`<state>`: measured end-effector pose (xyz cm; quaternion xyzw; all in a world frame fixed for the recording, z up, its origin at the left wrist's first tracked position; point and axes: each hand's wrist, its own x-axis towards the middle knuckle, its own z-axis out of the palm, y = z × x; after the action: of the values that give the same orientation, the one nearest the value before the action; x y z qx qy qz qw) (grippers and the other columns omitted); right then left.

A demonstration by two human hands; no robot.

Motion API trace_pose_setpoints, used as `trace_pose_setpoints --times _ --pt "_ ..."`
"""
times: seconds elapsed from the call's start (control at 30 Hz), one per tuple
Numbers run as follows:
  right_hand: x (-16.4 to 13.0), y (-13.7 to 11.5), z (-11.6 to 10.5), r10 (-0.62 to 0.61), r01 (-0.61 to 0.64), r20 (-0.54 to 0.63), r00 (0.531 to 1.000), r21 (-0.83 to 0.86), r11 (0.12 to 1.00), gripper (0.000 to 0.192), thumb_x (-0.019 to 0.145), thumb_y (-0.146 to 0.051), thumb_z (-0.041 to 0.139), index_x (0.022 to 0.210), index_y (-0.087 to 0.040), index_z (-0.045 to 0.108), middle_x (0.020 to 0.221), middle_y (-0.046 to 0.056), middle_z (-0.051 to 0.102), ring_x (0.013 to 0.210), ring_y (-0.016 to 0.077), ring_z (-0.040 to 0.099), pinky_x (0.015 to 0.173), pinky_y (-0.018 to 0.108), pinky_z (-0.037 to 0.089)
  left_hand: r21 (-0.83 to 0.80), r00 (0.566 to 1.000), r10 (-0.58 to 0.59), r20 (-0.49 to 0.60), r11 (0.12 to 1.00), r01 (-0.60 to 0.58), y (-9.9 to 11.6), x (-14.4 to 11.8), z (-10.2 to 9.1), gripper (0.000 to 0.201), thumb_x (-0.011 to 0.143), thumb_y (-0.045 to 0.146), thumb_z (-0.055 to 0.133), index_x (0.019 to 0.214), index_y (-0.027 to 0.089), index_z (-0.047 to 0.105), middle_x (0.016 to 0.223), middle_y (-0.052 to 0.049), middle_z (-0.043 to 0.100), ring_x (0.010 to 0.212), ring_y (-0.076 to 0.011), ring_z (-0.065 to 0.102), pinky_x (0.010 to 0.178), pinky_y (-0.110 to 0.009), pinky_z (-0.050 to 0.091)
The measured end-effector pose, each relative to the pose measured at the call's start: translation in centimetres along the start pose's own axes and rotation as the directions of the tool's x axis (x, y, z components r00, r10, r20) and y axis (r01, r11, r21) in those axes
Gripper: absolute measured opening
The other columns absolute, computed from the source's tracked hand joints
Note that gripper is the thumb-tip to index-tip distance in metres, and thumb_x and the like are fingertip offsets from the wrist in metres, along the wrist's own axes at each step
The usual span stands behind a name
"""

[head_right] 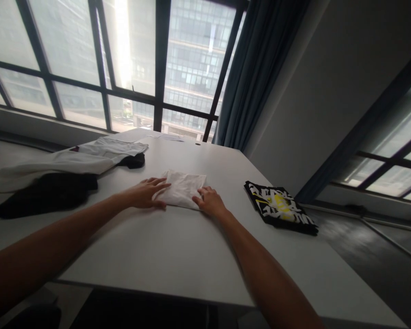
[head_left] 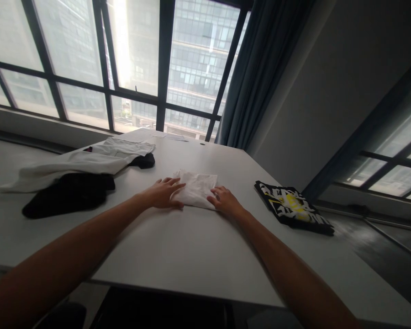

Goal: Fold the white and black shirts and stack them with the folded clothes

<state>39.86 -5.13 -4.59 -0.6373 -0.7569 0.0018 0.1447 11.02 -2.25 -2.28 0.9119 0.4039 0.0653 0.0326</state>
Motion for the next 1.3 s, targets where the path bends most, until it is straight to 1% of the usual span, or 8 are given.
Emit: trace_pose_setpoints --times 0.13,0.4,0.53,0.8,0.93,1.07,1.23,1.3 --pt "-0.4 -0.5 -0.9 -0.019 0.021 0.044 0.999 -0.047 0.999 0.046 0.092 -0.048 0.055 0.123 -0.015 0.064 0.124 0.015 0.061 0.115 0.0250 0.055 0.100 0.033 0.040 0.019 0.993 -0.020 -0.113 1.000 0.022 1.2 0.4 0.3 0.051 0.086 0.053 0.055 0.128 0.026 0.061 0.129 -0.011 0.058 0.117 -0.0307 0.055 0.097 -0.042 0.044" --pt "-1.9 -2.9 -3.3 -0.025 0.024 0.132 0.991 0.005 1.000 0.039 0.091 -0.052 0.055 0.101 -0.019 0.073 0.105 0.010 0.068 0.089 0.0204 0.064 0.076 0.027 0.044 -0.241 0.967 -0.223 -0.120 0.952 0.190 -0.3 0.4 -0.3 0.052 0.076 0.054 0.061 0.114 0.020 0.068 0.105 -0.006 0.069 0.092 -0.0227 0.065 0.081 -0.029 0.049" --pt "-2.4 -3.4 -3.8 0.001 -0.004 0.151 0.989 0.023 1.000 0.040 0.092 -0.055 0.052 0.086 -0.021 0.073 0.084 0.004 0.071 0.073 0.0159 0.062 0.063 0.025 0.039 -0.153 0.938 -0.304 -0.167 0.948 0.280 -0.4 -0.1 -1.3 0.048 0.079 0.058 0.054 0.102 0.021 0.073 0.101 -0.007 0.070 0.090 -0.0234 0.064 0.076 -0.029 0.047" --pt "-2.4 -2.9 -3.6 0.005 -0.005 -0.026 1.000 -0.011 1.000 0.026 0.090 -0.044 0.059 0.091 -0.021 0.072 0.107 0.005 0.066 0.087 0.0152 0.061 0.072 0.024 0.042 -0.040 0.901 -0.432 0.038 0.901 0.433 -0.2 -0.4 -1.7 0.043 0.074 0.062 0.055 0.080 0.023 0.072 0.085 -0.007 0.072 0.083 -0.0257 0.064 0.061 -0.029 0.040" --pt "-2.1 -2.6 -3.2 -0.005 0.005 -0.004 1.000 -0.016 1.000 0.026 0.088 -0.043 0.062 0.098 -0.021 0.071 0.114 0.006 0.064 0.095 0.0170 0.060 0.079 0.025 0.043 -0.109 0.925 -0.369 0.088 0.920 0.377 -0.8 -0.3 -1.2 0.033 0.072 0.053 0.057 0.072 0.022 0.068 0.074 -0.004 0.069 0.074 -0.0210 0.062 0.059 -0.027 0.037" --pt "-1.9 -2.2 -2.7 -0.004 0.004 0.025 1.000 -0.013 1.000 0.029 0.088 -0.046 0.062 0.101 -0.021 0.070 0.116 0.006 0.062 0.099 0.0186 0.060 0.082 0.026 0.044 -0.318 0.962 -0.274 -0.001 0.912 0.260 -1.3 0.0 -1.0 0.030 0.071 0.049 0.055 0.069 0.020 0.063 0.070 -0.001 0.066 0.068 -0.0171 0.058 0.061 -0.026 0.040" --pt "-1.7 -1.9 -2.4 -0.010 0.010 0.022 1.000 -0.009 1.000 0.028 0.087 -0.045 0.063 0.101 -0.021 0.069 0.116 0.007 0.062 0.102 0.0198 0.059 0.085 0.028 0.044 -0.581 0.948 -0.307 -0.087 0.788 0.203 -2.8 0.3 -1.1 0.043 0.072 0.061 0.053 0.074 0.019 0.060 0.063 0.000 0.061 0.060 -0.0155 0.053 0.054 -0.025 0.039" --pt "-1.6 -1.8 -2.3 -0.010 0.010 0.020 1.000 -0.009 1.000 0.028 0.087 -0.044 0.063 0.101 -0.021 0.069 0.116 0.007 0.062 0.103 0.0198 0.059 0.086 0.028 0.044 -0.568 0.933 -0.320 -0.164 0.804 0.175 -3.6 0.4 -1.1 0.041 0.073 0.060 0.053 0.074 0.019 0.059 0.064 0.000 0.061 0.061 -0.0154 0.053 0.054 -0.025 0.039"
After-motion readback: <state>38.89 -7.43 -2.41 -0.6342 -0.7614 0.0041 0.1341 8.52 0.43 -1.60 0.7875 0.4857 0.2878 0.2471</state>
